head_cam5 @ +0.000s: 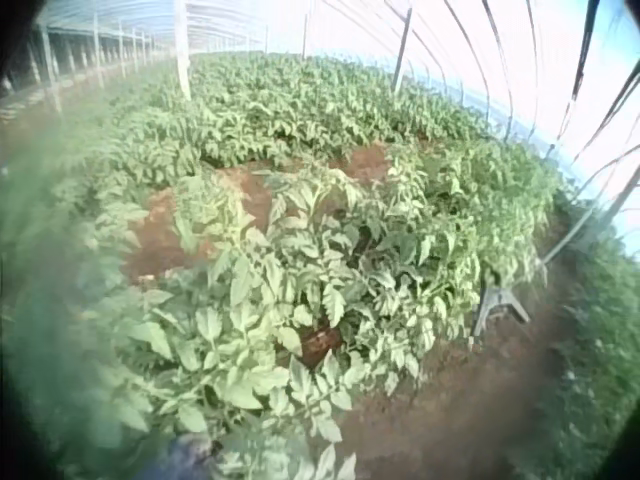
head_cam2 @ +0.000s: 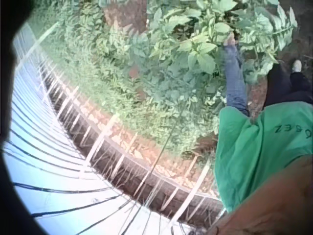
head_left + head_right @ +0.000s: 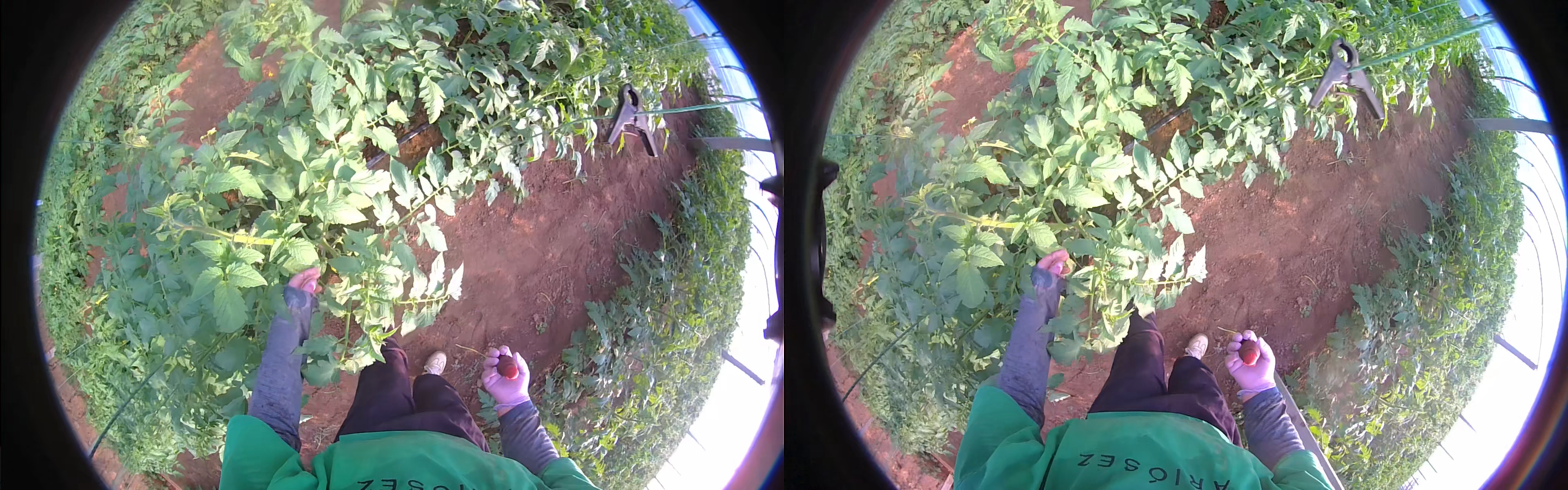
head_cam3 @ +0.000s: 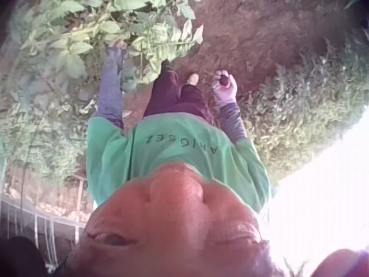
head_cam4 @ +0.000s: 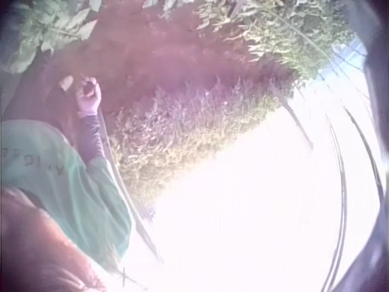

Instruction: The person walks between rows of tomato plants in a greenhouse and uses a small red handheld cutter to harvest ripe red tomatoes. They reach into the foliage, cut the stems, and collect the tomatoes in their hand, moving along the row as they work.

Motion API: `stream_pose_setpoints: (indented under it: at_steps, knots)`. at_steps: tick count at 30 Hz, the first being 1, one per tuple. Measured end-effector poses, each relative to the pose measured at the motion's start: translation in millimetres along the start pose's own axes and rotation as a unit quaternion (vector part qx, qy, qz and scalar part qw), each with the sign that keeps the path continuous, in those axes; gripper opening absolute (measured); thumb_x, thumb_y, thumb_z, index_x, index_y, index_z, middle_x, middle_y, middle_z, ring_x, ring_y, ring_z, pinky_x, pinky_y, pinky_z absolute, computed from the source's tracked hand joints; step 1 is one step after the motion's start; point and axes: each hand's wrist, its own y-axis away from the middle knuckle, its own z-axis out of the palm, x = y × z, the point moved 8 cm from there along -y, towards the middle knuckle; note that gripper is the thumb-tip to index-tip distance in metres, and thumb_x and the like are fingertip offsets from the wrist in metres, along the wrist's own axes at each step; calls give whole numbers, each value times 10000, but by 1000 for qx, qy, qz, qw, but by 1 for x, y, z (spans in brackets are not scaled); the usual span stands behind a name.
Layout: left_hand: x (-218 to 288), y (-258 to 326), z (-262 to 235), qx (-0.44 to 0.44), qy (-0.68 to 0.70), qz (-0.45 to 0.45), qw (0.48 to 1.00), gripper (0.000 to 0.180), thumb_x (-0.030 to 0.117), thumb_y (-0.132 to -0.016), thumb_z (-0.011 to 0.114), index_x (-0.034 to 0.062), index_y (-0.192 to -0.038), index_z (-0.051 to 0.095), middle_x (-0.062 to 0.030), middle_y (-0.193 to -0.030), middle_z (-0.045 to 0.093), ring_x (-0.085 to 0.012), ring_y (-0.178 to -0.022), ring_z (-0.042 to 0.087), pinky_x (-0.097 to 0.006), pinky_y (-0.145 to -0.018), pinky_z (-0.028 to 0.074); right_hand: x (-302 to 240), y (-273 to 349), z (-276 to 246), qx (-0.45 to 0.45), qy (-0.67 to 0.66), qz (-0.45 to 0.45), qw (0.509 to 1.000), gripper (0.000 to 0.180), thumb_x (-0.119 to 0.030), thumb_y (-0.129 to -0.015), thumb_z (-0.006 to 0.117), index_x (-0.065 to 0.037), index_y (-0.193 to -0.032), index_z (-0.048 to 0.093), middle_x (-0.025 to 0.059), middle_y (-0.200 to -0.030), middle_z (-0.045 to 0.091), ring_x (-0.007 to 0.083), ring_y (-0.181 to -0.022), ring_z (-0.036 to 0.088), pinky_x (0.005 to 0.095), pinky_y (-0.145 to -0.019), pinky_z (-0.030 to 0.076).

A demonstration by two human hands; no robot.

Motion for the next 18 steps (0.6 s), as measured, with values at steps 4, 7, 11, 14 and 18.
stream_pose_setpoints:
  at_steps: [4,7,11,14,18]
  knots:
    - [-68,30,-45,76,53,-152,984,351,220,-882,530,139,-1223,501,-60,-1195,547,-187,-888,569,-295,-685,447,-24,23,34,-33,13,-6,999,278,-283,-803,588,-86,-989,527,74,-1001,527,202,-888,525,309,-687,455]
    - [-86,60,-72,218,81,-224,947,388,312,-863,567,178,-1220,497,-39,-1173,556,-206,-846,566,-297,-664,444,-58,47,48,-39,-16,-15,999,297,-297,-789,594,-92,-994,528,67,-993,523,205,-885,524,303,-663,453]
    - [-61,88,-54,366,172,-265,876,333,336,-874,504,153,-1152,524,-21,-1084,571,-192,-844,544,-338,-687,450,-119,76,46,-87,-30,-25,995,305,-320,-797,579,-76,-978,553,80,-947,539,226,-797,525,286,-593,428]
    - [-59,131,-33,427,236,-264,832,320,350,-889,433,133,-1097,543,-4,-1016,578,-178,-862,524,-373,-709,452,-177,92,31,-89,-56,-36,994,334,-364,-811,545,-73,-974,563,78,-891,556,157,-611,458,267,-535,373]
    - [-63,176,6,430,258,-274,820,242,327,-874,447,134,-991,534,2,-904,547,-175,-785,488,-371,-655,420,-280,100,1,-86,-56,-77,992,365,-385,-835,501,-69,-1009,556,79,-883,573,152,-559,437,282,-519,363]
